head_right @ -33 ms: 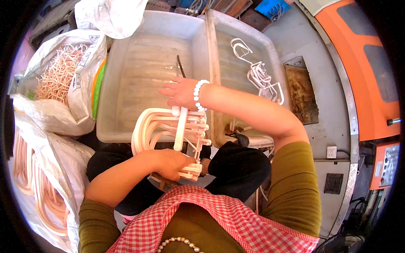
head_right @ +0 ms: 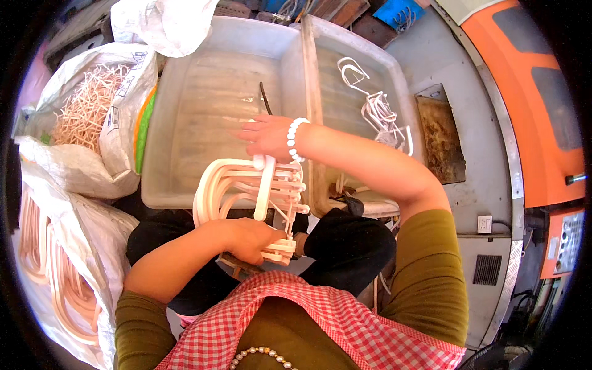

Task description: The person assembles plastic hangers by hand in a factory setting. They pick up individual hanger components from a bin, interlock the parts to form a complete hanger, and place the finished items into a large white sack.

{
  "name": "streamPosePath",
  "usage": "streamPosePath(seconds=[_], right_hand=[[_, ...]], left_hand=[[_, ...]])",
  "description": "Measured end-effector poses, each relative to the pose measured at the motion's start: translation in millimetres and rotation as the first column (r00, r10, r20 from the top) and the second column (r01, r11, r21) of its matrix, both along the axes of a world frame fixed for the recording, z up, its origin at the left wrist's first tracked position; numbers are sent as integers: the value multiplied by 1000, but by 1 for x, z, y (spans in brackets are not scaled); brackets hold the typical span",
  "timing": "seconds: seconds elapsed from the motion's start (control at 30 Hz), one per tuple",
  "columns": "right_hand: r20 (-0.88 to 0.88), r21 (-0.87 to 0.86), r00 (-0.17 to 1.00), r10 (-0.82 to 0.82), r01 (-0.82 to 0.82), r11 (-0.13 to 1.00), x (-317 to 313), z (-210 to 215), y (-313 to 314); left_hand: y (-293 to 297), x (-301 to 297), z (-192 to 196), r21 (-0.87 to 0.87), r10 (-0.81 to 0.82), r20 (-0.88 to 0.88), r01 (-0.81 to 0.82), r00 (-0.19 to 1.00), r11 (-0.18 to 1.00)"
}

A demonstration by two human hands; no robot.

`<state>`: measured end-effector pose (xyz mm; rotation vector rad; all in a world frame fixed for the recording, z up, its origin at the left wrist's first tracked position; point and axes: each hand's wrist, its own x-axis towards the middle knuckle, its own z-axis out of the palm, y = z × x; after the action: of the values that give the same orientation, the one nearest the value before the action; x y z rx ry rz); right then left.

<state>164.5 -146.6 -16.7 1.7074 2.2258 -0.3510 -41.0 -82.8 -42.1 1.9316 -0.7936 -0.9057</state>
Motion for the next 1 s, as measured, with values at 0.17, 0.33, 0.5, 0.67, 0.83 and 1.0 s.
streamPosePath(seconds=[0.17, 0.33, 0.5, 0.67, 0.83, 1.0], right_hand=[[-87, 183, 920, -382, 391, 902, 57, 27, -25], [-71, 462, 538, -840, 764, 451, 113, 50, -96], [-596, -40, -297, -746, 939, -342, 88, 26, -128], [-519, -555, -468, -715, 821, -134, -19, -54, -112], [-401, -814, -766, -503, 550, -187, -35, -33, -148], [-637, -725, -737, -225, 672, -148, -30, 7, -180]], left_hand=[[24, 6, 5, -289, 358, -27, -350, 933, 891], [64, 21, 21, -507, 615, -507, -786, 604, 354], [86, 42, 23, -555, 804, -518, -830, 293, -55], [83, 62, 13, -401, 993, 53, -913, -104, -74], [107, 61, 1, -304, 952, 216, -942, -216, -145], [102, 65, -6, -548, 986, -149, -823, -77, -147]])
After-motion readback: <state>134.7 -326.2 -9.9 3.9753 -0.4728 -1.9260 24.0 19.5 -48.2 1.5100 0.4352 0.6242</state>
